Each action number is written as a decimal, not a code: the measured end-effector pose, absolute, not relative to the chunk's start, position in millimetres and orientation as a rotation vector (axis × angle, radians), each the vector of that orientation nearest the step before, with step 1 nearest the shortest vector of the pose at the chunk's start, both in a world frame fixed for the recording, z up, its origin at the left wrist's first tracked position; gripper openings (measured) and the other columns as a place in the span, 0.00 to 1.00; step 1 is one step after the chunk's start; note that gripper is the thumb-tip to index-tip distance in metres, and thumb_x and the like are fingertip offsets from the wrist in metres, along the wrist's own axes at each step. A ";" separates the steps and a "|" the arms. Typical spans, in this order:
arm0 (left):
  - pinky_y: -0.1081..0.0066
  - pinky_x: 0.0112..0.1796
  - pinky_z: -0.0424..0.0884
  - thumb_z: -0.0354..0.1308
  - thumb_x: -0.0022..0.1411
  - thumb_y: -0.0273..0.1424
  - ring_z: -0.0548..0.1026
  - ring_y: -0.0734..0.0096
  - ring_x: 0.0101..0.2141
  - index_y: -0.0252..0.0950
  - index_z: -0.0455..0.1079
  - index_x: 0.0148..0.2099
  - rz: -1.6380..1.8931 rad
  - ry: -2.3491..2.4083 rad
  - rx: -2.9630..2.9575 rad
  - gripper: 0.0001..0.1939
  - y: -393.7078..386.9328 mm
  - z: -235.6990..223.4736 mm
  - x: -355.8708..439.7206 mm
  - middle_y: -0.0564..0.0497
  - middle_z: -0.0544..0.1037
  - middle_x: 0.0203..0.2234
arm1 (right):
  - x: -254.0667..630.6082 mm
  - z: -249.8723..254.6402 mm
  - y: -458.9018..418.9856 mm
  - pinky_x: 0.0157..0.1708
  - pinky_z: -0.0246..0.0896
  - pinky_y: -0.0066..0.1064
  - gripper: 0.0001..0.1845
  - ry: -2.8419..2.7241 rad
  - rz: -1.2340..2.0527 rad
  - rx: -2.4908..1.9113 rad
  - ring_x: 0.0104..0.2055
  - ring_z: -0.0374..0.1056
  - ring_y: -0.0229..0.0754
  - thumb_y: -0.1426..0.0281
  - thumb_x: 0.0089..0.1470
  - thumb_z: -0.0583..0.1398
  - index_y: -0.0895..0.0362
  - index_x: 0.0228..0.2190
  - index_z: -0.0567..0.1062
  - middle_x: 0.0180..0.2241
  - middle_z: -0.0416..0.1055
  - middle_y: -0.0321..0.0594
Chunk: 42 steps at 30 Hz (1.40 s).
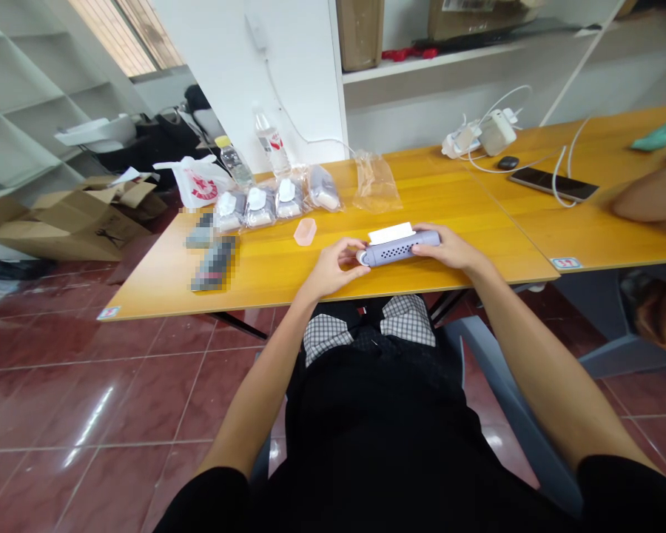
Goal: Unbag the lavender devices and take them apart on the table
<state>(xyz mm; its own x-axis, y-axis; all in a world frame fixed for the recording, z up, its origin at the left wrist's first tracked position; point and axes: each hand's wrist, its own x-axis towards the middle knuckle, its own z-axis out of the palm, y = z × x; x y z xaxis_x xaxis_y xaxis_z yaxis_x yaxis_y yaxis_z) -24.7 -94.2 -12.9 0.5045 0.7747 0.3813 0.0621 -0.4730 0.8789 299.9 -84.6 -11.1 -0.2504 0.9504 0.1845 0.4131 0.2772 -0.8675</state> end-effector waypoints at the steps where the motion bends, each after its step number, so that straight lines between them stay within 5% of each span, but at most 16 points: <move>1: 0.49 0.57 0.79 0.75 0.60 0.35 0.83 0.55 0.53 0.39 0.74 0.57 1.002 0.688 1.886 0.26 -95.0 -10.9 -25.0 0.38 0.79 0.59 | 299.6 -10.5 -84.8 0.52 0.74 0.55 0.39 -1.812 0.901 -1.239 0.45 0.77 0.59 0.39 0.42 0.73 0.52 0.47 0.84 0.44 0.82 0.46; 14: 0.54 0.54 0.80 0.64 0.67 0.31 0.81 0.58 0.51 0.39 0.72 0.61 0.936 0.648 1.952 0.21 -95.3 -6.9 -24.2 0.39 0.78 0.57 | 297.2 -8.3 -87.0 0.52 0.75 0.55 0.37 -1.808 0.877 -1.251 0.46 0.78 0.60 0.40 0.42 0.74 0.51 0.47 0.84 0.45 0.83 0.46; 27: 0.60 0.48 0.79 0.60 0.63 0.26 0.80 0.63 0.45 0.40 0.66 0.60 1.031 0.729 2.003 0.23 -94.9 -12.3 -13.6 0.40 0.76 0.57 | 296.1 -8.8 -85.9 0.52 0.74 0.58 0.38 -1.806 0.883 -1.234 0.45 0.78 0.60 0.37 0.41 0.73 0.51 0.45 0.84 0.43 0.83 0.45; 32: 0.60 0.47 0.78 0.57 0.65 0.27 0.78 0.65 0.42 0.40 0.68 0.56 1.031 0.759 2.027 0.17 -95.1 -11.7 -9.8 0.45 0.78 0.51 | 295.7 -8.0 -86.9 0.53 0.74 0.57 0.38 -1.790 0.905 -1.252 0.46 0.77 0.61 0.38 0.42 0.72 0.51 0.46 0.83 0.45 0.82 0.46; 42: 0.53 0.55 0.77 0.57 0.71 0.32 0.79 0.56 0.53 0.41 0.69 0.60 1.008 0.710 2.007 0.16 -94.2 -13.7 -15.1 0.42 0.78 0.56 | 296.1 -10.0 -86.0 0.51 0.75 0.60 0.38 -1.777 0.874 -1.301 0.44 0.77 0.62 0.34 0.45 0.69 0.50 0.44 0.84 0.43 0.82 0.47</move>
